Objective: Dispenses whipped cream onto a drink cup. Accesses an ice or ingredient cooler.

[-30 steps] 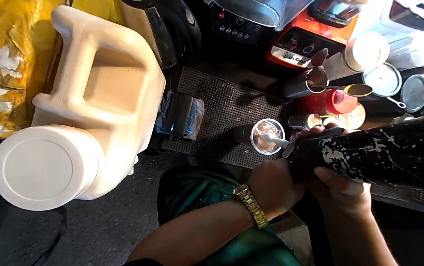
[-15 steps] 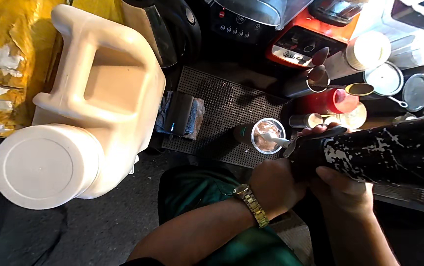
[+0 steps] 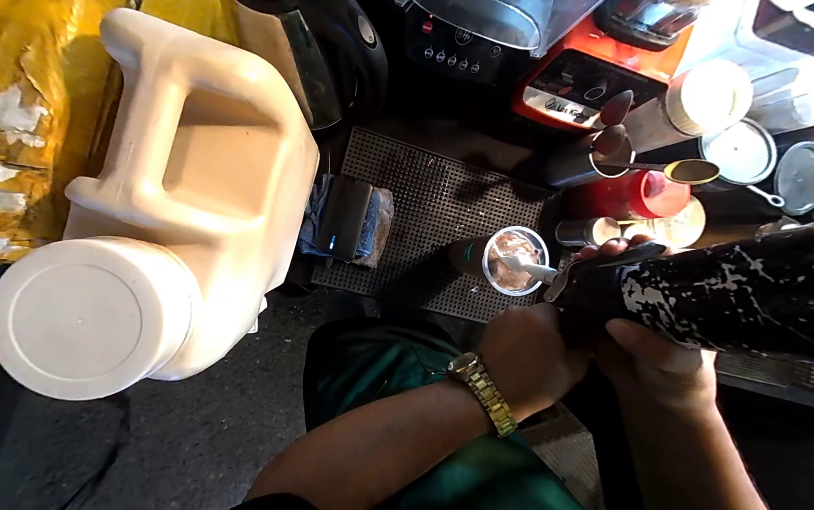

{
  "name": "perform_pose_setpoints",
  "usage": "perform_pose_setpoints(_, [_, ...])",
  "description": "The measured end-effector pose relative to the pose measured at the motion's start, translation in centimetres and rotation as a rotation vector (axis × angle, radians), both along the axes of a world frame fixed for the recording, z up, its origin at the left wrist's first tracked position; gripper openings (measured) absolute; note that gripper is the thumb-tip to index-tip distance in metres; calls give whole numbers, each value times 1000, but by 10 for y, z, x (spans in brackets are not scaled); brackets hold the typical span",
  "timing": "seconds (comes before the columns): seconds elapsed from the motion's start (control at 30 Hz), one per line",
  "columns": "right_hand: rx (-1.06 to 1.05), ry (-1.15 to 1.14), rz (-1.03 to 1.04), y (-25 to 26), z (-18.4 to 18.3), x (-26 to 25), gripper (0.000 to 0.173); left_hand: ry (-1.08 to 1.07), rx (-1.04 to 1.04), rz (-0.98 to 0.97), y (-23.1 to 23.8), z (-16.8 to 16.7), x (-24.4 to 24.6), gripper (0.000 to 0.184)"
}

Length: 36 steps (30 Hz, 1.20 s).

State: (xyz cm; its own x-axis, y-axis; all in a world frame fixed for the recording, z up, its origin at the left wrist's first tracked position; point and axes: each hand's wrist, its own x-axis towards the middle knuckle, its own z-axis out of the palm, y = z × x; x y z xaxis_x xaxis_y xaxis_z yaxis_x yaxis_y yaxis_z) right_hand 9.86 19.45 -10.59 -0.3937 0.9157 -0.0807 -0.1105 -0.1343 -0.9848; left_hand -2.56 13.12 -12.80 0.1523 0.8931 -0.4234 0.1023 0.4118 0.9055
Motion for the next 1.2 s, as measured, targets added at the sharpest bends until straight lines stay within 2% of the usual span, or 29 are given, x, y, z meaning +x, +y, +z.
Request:
perform_pose_setpoints(0.9, [2, 19, 3, 1, -1, 0, 81, -1, -9, -1, 1, 0, 0, 28])
perform_pose_setpoints(1.0, [7, 6, -11, -2, 1, 0, 74, 4, -11, -9, 2, 1, 0, 28])
perform_pose_setpoints(1.13, [-18, 41, -12, -2, -1, 1, 81, 6, -23, -23, 0, 3, -2, 29])
perform_pose_setpoints(1.2, [-4, 31, -6, -5, 0, 3, 76, 10, -23, -32, -2, 3, -2, 30])
